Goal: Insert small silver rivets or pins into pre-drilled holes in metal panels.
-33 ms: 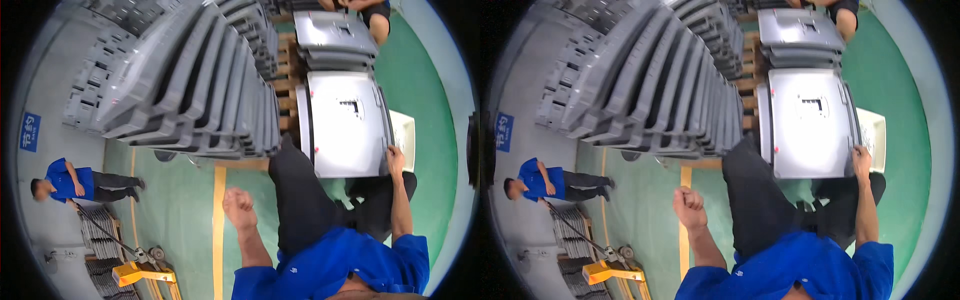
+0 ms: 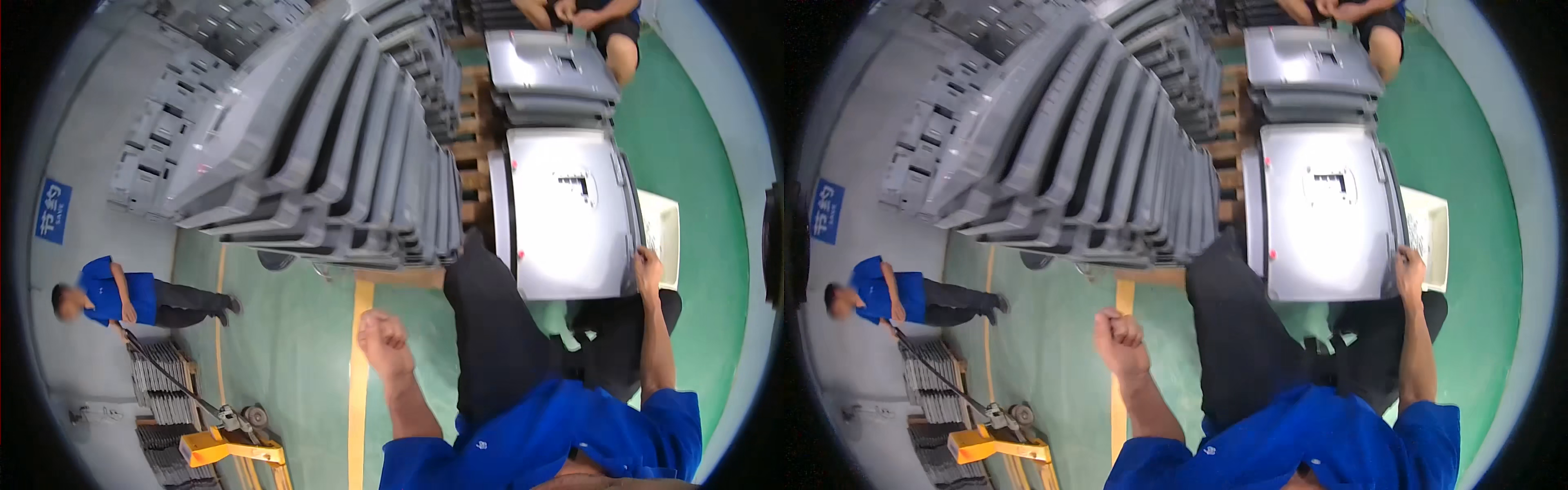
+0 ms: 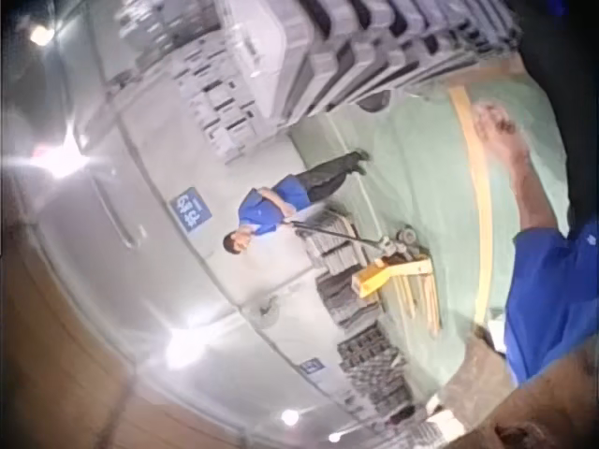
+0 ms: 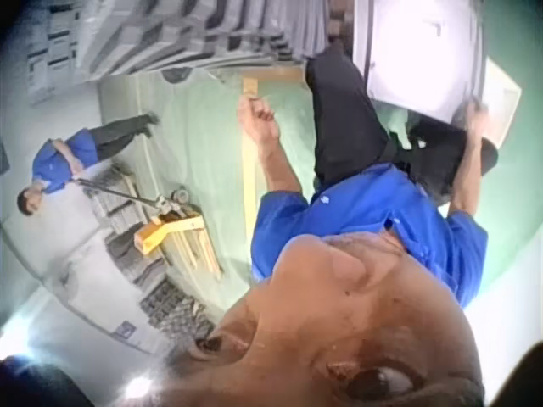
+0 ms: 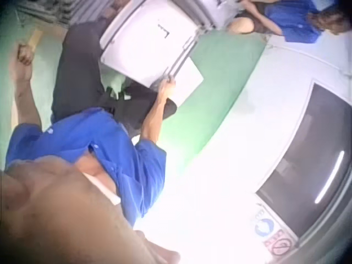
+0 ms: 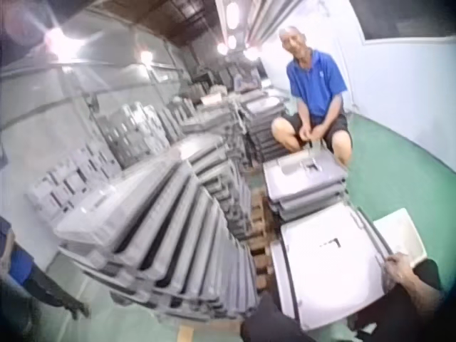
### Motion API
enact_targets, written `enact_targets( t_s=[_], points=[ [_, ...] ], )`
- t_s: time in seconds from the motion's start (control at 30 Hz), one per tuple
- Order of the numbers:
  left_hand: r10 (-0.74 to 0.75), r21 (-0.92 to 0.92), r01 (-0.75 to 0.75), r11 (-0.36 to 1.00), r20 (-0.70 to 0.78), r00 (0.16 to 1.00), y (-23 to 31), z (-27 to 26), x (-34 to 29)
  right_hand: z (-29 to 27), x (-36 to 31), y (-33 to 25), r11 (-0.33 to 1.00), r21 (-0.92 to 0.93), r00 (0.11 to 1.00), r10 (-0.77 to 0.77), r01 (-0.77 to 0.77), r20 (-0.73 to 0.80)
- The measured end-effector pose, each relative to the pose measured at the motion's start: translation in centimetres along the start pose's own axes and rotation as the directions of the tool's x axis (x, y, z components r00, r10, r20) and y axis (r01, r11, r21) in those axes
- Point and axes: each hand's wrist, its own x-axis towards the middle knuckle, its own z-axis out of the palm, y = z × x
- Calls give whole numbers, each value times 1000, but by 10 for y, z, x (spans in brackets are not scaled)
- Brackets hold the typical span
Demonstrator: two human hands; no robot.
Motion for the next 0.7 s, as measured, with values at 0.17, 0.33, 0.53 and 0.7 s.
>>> enact_targets(
  t_s=[0.17,0.33,0.53,0.7],
  points=[
    [363,98,-353,930,-102,926,103,-14,54,-22,33,-35,974,225,1000,14,-19,22],
    [429,185,-406,895,-109,897,221,-1,133,-35,123,-66,878,477,998,-66,49,18],
    [203,467,-91,879,-195,960,285,-26,213,-57,149,-312,715,676,899,-398,178,184],
    [453,825,-61,561,-245,857,293,-62,277,-81,113,-508,498,867,712,-609,2,348]
  ],
)
